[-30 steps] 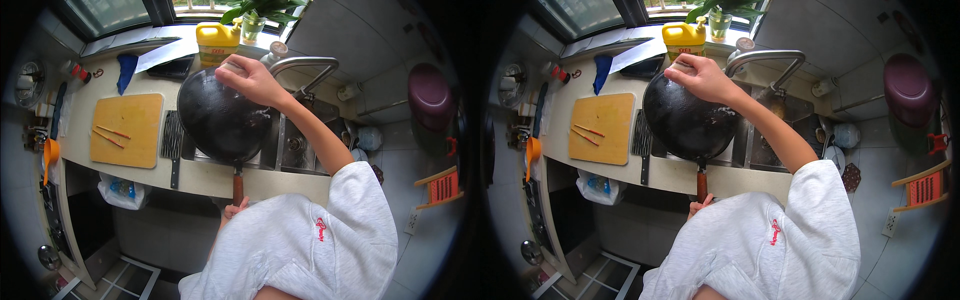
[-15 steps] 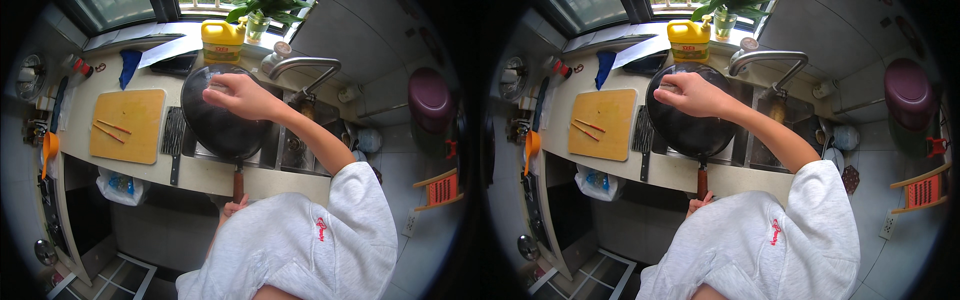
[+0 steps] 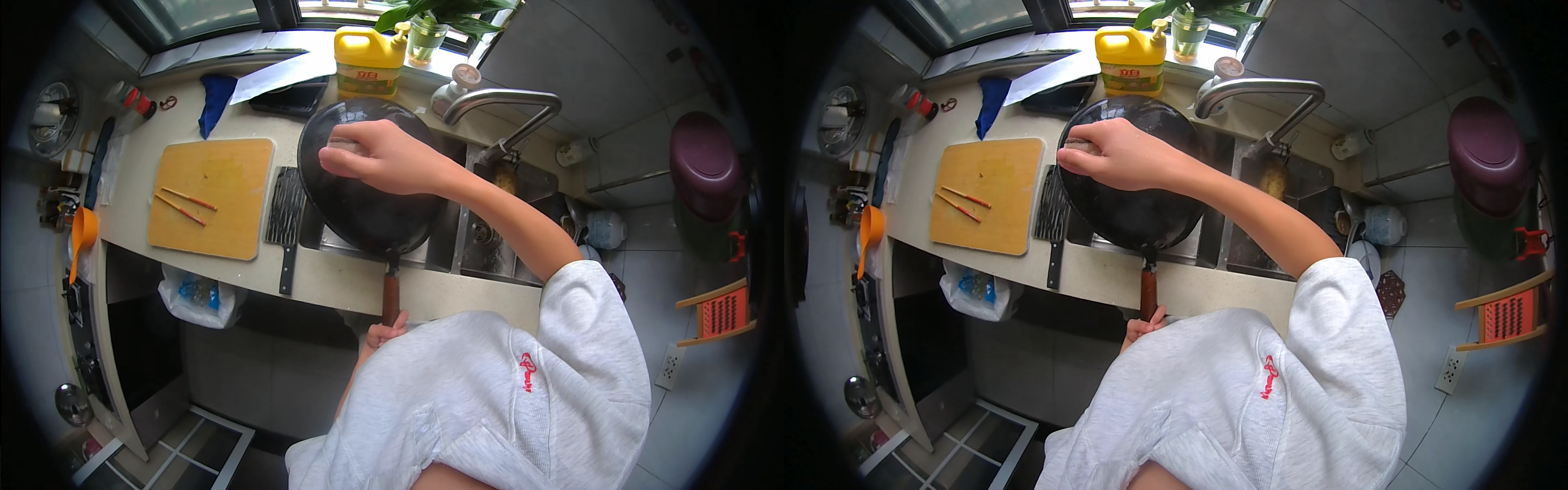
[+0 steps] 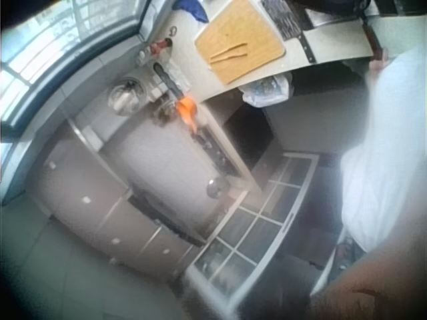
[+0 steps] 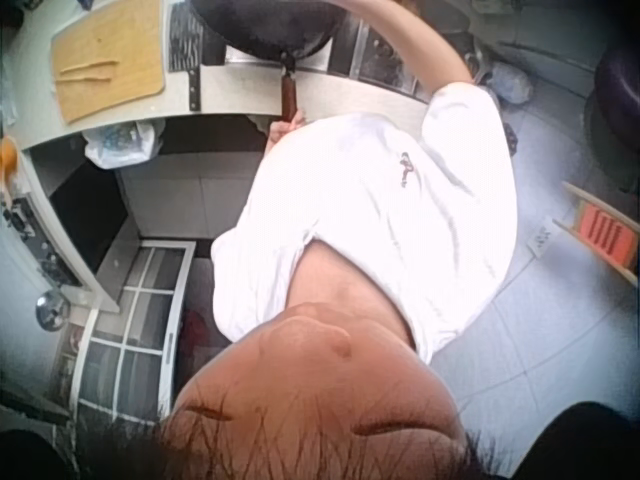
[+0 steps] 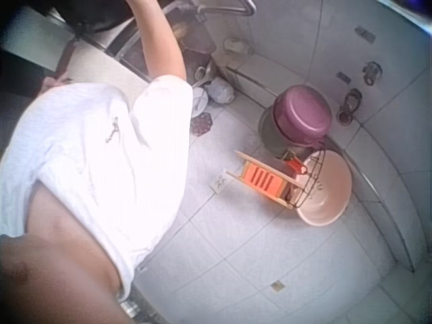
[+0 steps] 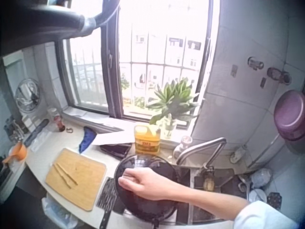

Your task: The person washes a black frying pan in a kitchen sink using a pink sponge and running water. They scrub the interior and exterior surfaces, rinse the pan thoroughly, and then place it on the counter.

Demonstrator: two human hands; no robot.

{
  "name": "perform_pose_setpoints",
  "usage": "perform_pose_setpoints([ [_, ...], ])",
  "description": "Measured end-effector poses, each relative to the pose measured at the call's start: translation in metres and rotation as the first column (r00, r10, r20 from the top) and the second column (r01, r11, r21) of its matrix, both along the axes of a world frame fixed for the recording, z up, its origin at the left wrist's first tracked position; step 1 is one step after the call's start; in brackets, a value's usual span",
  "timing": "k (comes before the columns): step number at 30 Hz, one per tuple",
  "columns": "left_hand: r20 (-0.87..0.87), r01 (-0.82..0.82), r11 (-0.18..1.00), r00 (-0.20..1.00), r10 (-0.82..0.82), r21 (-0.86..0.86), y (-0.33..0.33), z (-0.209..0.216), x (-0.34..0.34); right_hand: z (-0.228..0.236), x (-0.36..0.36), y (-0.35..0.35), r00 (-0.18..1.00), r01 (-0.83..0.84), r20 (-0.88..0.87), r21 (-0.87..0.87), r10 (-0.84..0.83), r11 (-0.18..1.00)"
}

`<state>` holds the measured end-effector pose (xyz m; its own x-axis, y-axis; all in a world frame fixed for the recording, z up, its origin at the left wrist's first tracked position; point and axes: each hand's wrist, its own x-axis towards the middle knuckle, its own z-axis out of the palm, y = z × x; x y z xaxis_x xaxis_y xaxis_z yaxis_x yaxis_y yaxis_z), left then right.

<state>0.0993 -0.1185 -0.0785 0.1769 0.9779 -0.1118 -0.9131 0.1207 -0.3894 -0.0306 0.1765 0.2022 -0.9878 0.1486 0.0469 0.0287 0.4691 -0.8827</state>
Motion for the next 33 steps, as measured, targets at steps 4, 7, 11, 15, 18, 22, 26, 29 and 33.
perform_pose_setpoints([
  [4,0.074,0.097,0.995,0.992,-0.098,0.013,0.014,0.027,-0.013,0.010,-0.014,-0.015,0.993,-0.080,0.088,0.018,0.078,0.997],
  [7,0.028,0.081,0.994,0.996,-0.083,0.068,0.015,0.028,-0.014,0.011,-0.020,-0.024,0.993,-0.105,0.054,-0.020,0.106,0.994],
  [11,0.070,0.081,0.995,0.994,-0.084,0.052,0.014,0.028,-0.014,0.010,-0.018,-0.028,0.993,-0.081,0.082,-0.029,0.083,0.996],
  [15,0.138,0.092,0.989,0.985,-0.107,0.113,0.013,0.023,-0.012,-0.008,-0.005,-0.013,0.995,-0.021,0.099,0.005,0.020,1.000],
  [18,0.101,0.100,0.984,0.988,-0.116,0.147,0.015,0.021,-0.013,-0.014,-0.003,-0.005,0.998,0.013,0.066,0.056,-0.017,0.998],
  [22,0.072,0.045,0.992,0.996,-0.054,0.116,0.020,0.035,-0.013,-0.004,-0.010,-0.014,0.999,-0.008,0.054,0.070,0.004,0.998],
  [26,0.120,0.115,0.981,0.984,-0.135,0.156,0.020,0.036,-0.017,-0.012,-0.018,-0.015,0.999,0.008,0.039,0.075,-0.011,0.997],
  [29,0.083,0.101,0.987,0.990,-0.112,0.126,0.020,0.040,-0.019,-0.035,-0.009,-0.002,0.994,0.037,-0.112,0.255,-0.009,0.966],
  [33,0.094,0.096,0.979,0.989,-0.114,0.183,0.020,0.032,-0.019,-0.040,0.002,0.010,0.995,0.085,-0.075,0.347,-0.063,0.934],
])
